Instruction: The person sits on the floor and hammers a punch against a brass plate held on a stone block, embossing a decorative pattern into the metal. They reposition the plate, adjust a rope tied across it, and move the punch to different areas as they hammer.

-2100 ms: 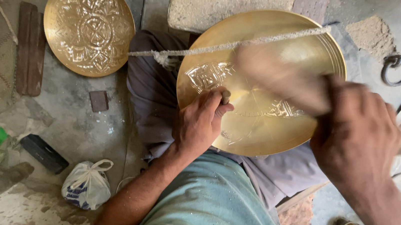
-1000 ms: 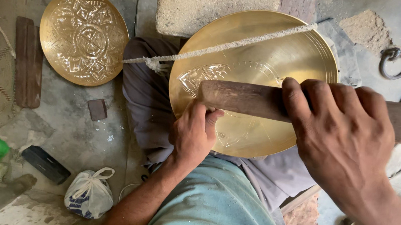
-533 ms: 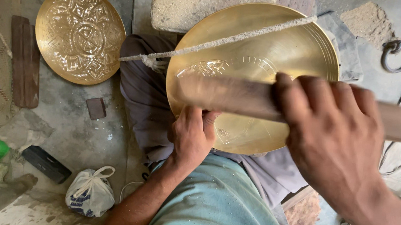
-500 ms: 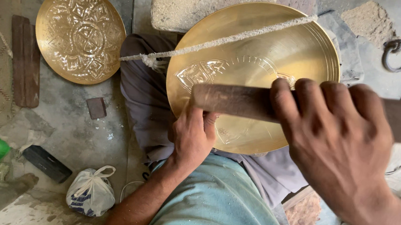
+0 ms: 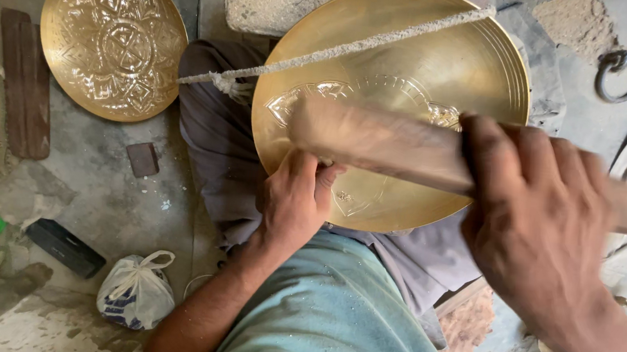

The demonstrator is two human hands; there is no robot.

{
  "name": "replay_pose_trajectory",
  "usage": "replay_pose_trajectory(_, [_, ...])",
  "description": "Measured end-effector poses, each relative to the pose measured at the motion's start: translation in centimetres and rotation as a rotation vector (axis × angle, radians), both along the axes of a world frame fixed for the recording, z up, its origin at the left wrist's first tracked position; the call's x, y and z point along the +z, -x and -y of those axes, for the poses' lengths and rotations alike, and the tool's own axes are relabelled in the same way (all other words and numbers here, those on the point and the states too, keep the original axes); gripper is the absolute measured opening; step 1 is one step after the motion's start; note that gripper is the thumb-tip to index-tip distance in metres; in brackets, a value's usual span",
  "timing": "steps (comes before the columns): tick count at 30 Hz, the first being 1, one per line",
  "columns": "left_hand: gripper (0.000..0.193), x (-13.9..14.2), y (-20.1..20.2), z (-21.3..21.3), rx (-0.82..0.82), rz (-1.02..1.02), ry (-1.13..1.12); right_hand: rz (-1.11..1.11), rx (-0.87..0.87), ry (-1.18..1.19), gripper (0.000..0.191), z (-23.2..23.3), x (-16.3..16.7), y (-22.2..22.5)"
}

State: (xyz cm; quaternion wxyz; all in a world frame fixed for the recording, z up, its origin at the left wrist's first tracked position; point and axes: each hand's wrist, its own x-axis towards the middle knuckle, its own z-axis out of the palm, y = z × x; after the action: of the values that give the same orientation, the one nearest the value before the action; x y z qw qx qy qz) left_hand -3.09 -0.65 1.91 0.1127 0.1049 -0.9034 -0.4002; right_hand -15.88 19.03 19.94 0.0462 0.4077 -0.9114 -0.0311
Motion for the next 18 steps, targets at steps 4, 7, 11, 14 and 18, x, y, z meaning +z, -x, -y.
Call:
replay_pose_trajectory(4, [0.026, 2.4, 1.8, 1.1, -0.144, -0.044, -0.094, 0.026, -0.166, 0.015, 0.056, -1.1, -0.4, -0.6])
replay_pose_trajectory(7, [0.022, 3.5, 2.7, 1.6, -0.231, 0.008, -0.126, 0.269, -0.330, 0.290, 0.054, -1.3, -1.2, -1.0])
replay_pose_trajectory(11, [0.026, 3.6, 3.1, 1.7, -0.273, 0.097, -0.054, 0.125, -0.260, 0.135, 0.046, -1.6, -1.5, -0.9])
replay_pose_trajectory(14, [0.025, 3.5, 2.8, 1.5, -0.224, 0.035, -0.086, 0.370, -0.416, 0.264, 0.045, -1.4, -1.5, -0.6])
replay_pose_trajectory(18, [0.023, 3.3, 2.3, 1.2, -0.175, 0.077, -0.089, 0.039, -0.130, 0.029, 0.050, -1.2, -1.5, -0.2])
